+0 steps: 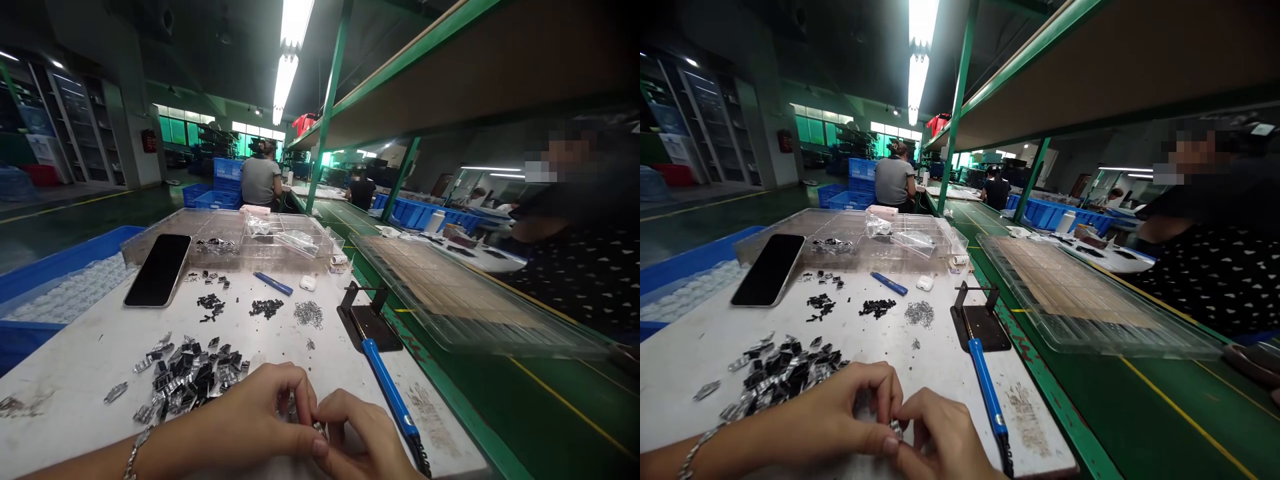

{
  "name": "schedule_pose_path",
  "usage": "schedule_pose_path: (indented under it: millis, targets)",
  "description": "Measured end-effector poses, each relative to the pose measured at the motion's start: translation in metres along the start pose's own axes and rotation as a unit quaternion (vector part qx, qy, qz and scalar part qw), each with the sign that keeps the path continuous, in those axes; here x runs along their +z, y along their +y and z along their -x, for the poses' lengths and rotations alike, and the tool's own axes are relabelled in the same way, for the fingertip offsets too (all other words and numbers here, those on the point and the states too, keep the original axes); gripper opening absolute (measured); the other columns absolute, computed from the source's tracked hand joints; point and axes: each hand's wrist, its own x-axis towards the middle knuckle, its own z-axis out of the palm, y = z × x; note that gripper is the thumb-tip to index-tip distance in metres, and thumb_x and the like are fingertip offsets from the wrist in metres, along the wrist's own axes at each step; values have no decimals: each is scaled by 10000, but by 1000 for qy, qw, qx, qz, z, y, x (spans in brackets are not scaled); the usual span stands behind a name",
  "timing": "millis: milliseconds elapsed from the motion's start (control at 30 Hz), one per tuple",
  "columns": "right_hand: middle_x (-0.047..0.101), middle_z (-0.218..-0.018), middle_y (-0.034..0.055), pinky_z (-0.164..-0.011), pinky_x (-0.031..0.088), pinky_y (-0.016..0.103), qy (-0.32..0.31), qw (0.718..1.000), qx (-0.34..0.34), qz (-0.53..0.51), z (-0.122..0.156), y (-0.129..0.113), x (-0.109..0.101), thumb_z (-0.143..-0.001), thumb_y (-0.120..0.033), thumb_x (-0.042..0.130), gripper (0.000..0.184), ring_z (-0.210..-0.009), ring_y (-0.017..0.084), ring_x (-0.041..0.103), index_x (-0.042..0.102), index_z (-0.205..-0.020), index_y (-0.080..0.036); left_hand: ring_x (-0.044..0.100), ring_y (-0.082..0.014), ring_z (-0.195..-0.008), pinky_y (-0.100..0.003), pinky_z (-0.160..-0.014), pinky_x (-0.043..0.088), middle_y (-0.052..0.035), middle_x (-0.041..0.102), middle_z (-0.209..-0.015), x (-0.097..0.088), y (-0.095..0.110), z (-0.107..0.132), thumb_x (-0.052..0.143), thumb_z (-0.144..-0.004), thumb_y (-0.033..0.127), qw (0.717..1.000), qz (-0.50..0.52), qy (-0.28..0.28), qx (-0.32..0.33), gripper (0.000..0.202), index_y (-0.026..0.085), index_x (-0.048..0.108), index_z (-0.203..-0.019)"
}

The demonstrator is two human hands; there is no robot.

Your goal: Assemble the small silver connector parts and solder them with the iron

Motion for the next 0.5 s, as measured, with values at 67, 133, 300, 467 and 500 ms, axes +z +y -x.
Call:
schedule_pose_path:
  millis: [67, 133, 300, 467, 500]
  targets:
    - [634, -746, 56, -495, 445, 212, 18, 1000, 15, -15, -1, -1, 0, -796, -300, 623, 173, -536, 125, 559, 558, -886, -168, 539, -167, -796, -278, -712, 388, -11, 629, -861, 0, 0, -1, 750, -684, 371, 1000, 18, 8, 2, 281, 170, 553, -676]
    - [624, -733, 49, -512, 445, 220, 34, 999, 27, -20, -2, -3, 0, -821, -297, 598, 160, -549, 127, 555, 573, -910, -167, 527, -164, -789, -278, -711, 383, -13, 631, -870, 0, -2, -2, 733, -701, 383, 1000, 13, 11, -1, 276, 172, 555, -691]
    - [581, -683, 29, -515, 409, 232, 35, 998, 52, -27, -3, -7, 1, -853, -289, 540, 132, -555, 128, 524, 594, -860, -169, 484, -158, -726, -263, -658, 367, 1, 597, -757, -6, 0, -3, 670, -755, 430, 998, -59, 20, -11, 256, 183, 603, -763]
    - [478, -576, -33, -515, 373, 235, 85, 970, 197, -118, -8, -6, 4, -847, -391, 562, 253, -535, 127, 487, 595, -961, -168, 528, -189, -744, -285, -651, 374, -31, 623, -851, -24, 10, -5, 471, -877, 481, 984, -147, 102, 17, 321, 208, 637, -841]
    - [454, -550, -48, -506, 363, 233, 85, 959, 226, -151, -10, -4, 5, -837, -420, 573, 292, -512, 122, 475, 593, -976, -164, 529, -196, -752, -286, -643, 372, -35, 618, -864, -29, 10, -6, 479, -873, 475, 977, -172, 124, 24, 307, 215, 639, -841]
